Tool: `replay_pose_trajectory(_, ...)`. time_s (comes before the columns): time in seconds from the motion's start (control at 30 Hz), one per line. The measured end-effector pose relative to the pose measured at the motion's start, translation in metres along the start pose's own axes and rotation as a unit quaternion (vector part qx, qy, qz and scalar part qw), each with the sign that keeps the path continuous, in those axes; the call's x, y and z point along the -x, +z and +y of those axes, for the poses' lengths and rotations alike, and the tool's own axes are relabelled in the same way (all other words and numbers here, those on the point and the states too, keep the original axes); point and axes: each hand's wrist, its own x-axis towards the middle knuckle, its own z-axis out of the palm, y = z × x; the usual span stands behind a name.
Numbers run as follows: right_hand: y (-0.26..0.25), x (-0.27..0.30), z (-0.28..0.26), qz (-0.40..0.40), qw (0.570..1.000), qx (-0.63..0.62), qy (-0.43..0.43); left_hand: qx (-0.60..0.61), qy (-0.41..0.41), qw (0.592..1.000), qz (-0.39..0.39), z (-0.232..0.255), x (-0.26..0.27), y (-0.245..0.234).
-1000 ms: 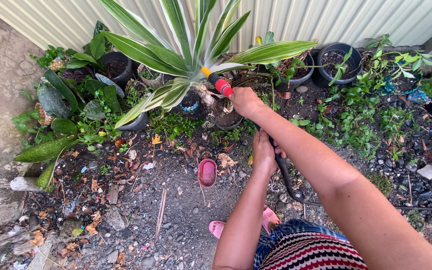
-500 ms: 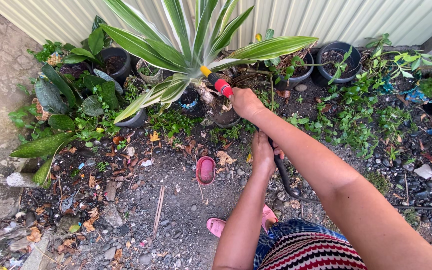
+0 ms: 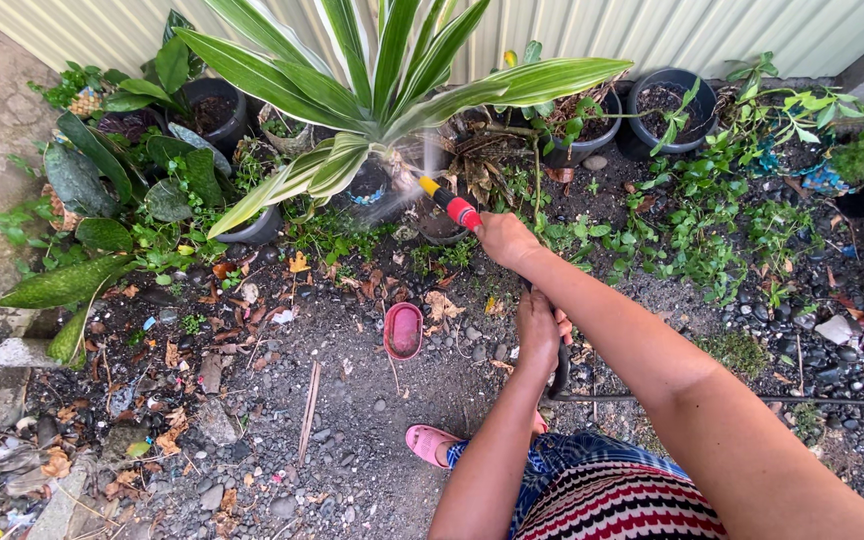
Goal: The person waters various potted succulents and flowering plants in an outdoor garden using a hose with a spray nozzle.
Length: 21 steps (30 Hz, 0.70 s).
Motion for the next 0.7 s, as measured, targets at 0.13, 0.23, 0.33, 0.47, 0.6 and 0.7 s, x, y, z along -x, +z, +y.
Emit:
replay_pose_trajectory(0.13,0.019,-0.006,0.034,-0.012,0.999,0.016,0.035,-0.026,-0.021,0.999,0.008,-0.022,-0.003,-0.008)
replay_pose_trajectory(0.23,0.031,0.002,0.057,0.023,0.999,-0.001,0.049,-0.043,-0.044,0.998,0.012,-0.036,-0.002,-0.015)
replay_pose_trajectory(0.33,0.037,0.01,0.065,0.04,0.997,-0.024,0.053,-0.084,-0.065,0.994,0.03,-0.048,-0.001,-0.021)
replay_pose_trajectory(0.47,0.041,0.03,0.069,-0.007,0.98,-0.145,0.136,-0.079,-0.103,0.99,0.053,-0.065,0.0,-0.034)
replay_pose_trajectory(0.6,0.076,0.033,0.09,-0.01,0.98,-0.15,0.13,-0.108,-0.101,0.987,0.069,-0.079,0.008,-0.049)
replay_pose_trajectory(0.7,0.106,0.035,0.103,0.037,0.979,-0.157,0.124,-0.156,-0.105,0.978,0.09,-0.091,0.01,-0.067)
